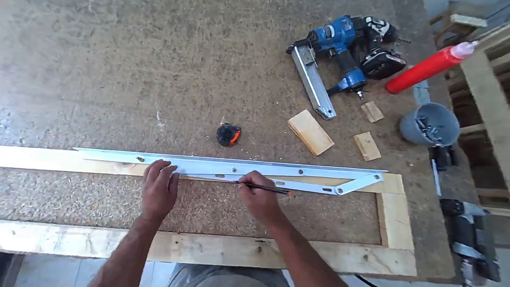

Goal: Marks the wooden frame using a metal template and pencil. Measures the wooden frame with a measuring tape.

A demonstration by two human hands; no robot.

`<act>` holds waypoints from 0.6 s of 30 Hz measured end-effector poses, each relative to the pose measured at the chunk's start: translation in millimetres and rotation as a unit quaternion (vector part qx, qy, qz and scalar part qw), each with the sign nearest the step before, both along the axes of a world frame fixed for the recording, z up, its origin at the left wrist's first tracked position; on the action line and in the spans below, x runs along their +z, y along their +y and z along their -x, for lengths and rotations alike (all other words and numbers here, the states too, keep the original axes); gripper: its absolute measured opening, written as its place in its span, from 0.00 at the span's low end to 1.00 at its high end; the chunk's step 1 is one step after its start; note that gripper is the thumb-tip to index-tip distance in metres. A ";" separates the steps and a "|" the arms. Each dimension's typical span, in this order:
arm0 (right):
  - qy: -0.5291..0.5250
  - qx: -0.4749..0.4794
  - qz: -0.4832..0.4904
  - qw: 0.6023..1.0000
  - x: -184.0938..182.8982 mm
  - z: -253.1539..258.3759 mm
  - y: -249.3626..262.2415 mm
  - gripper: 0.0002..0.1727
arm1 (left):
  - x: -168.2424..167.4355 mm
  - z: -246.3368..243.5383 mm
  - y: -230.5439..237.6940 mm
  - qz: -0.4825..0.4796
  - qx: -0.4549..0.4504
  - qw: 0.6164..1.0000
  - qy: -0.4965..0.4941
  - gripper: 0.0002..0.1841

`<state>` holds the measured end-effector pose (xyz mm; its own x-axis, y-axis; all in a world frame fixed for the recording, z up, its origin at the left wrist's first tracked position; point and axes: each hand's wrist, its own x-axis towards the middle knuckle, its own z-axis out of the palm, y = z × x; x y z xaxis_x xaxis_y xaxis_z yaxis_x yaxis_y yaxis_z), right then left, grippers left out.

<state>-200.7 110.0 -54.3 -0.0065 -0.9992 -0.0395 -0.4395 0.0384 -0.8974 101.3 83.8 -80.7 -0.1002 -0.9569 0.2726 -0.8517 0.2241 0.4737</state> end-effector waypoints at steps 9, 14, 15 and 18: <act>0.053 -0.079 0.012 0.995 -35.0 -52.1 2.8 0.05 | -17.4 -25.8 94.5 -0.176 -0.179 0.968 0.013 0.15; 0.079 -0.063 -0.023 0.995 -27.7 -49.8 -2.7 0.04 | -20.6 -15.7 97.9 -0.126 -0.182 0.975 0.025 0.16; 0.085 -0.055 -0.016 0.995 -28.6 -49.3 -1.8 0.04 | -17.8 -12.1 88.0 -0.120 -0.179 0.976 0.017 0.16; 0.107 -0.034 0.024 0.993 -36.3 -48.2 3.5 0.05 | -19.0 -1.3 57.5 -0.075 -0.166 0.982 -0.043 0.20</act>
<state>-152.5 113.6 -90.7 -0.0766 -0.9969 0.0173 -0.6176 0.0338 -0.7858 102.6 141.3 -99.7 -0.4307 -0.8961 0.1069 -0.7816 0.4296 0.4523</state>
